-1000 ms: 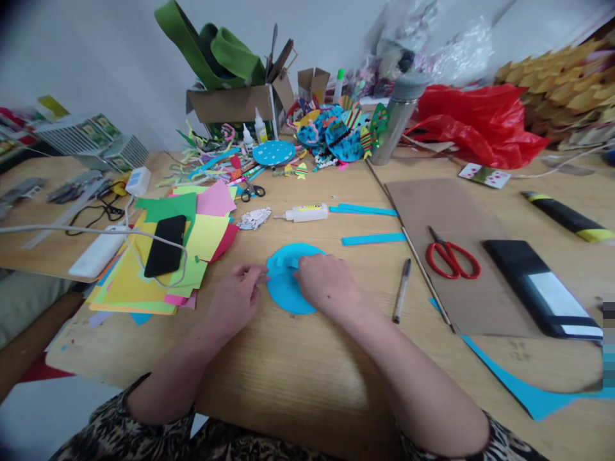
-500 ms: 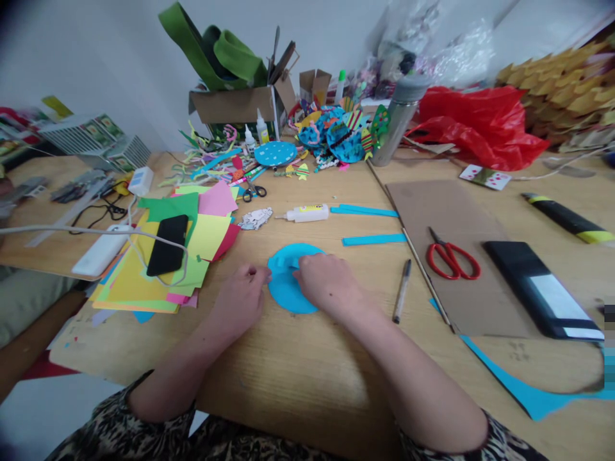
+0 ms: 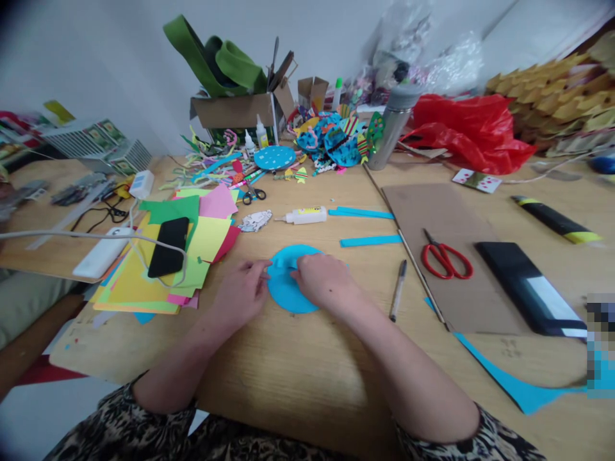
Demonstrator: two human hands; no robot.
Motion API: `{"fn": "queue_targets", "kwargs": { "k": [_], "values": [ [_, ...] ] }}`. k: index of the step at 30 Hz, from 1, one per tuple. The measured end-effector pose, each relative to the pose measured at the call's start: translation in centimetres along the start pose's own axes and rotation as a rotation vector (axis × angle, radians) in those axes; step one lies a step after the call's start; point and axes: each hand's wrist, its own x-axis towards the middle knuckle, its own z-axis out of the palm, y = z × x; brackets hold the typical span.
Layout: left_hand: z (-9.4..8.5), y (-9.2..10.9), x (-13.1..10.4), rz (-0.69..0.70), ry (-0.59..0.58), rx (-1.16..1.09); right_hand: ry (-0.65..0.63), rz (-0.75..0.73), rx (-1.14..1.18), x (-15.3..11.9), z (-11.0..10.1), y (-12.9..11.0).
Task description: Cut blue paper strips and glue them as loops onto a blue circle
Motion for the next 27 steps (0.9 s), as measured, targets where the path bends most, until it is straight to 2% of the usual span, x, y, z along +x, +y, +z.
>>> {"fn": "queue_targets", "kwargs": {
  "k": [10, 20, 27],
  "values": [
    [1.4, 0.3, 0.7, 0.167, 0.022, 0.112, 0.055, -0.028, 0.045, 0.5, 0.8, 0.4],
    [2.0, -0.1, 0.8, 0.191, 0.075, 0.109, 0.03, -0.025, -0.015, 0.3, 0.7, 0.2],
    [2.1, -0.2, 0.5, 0.19, 0.068, 0.089, 0.017, 0.009, -0.036, 0.3, 1.0, -0.5]
  ]
}}
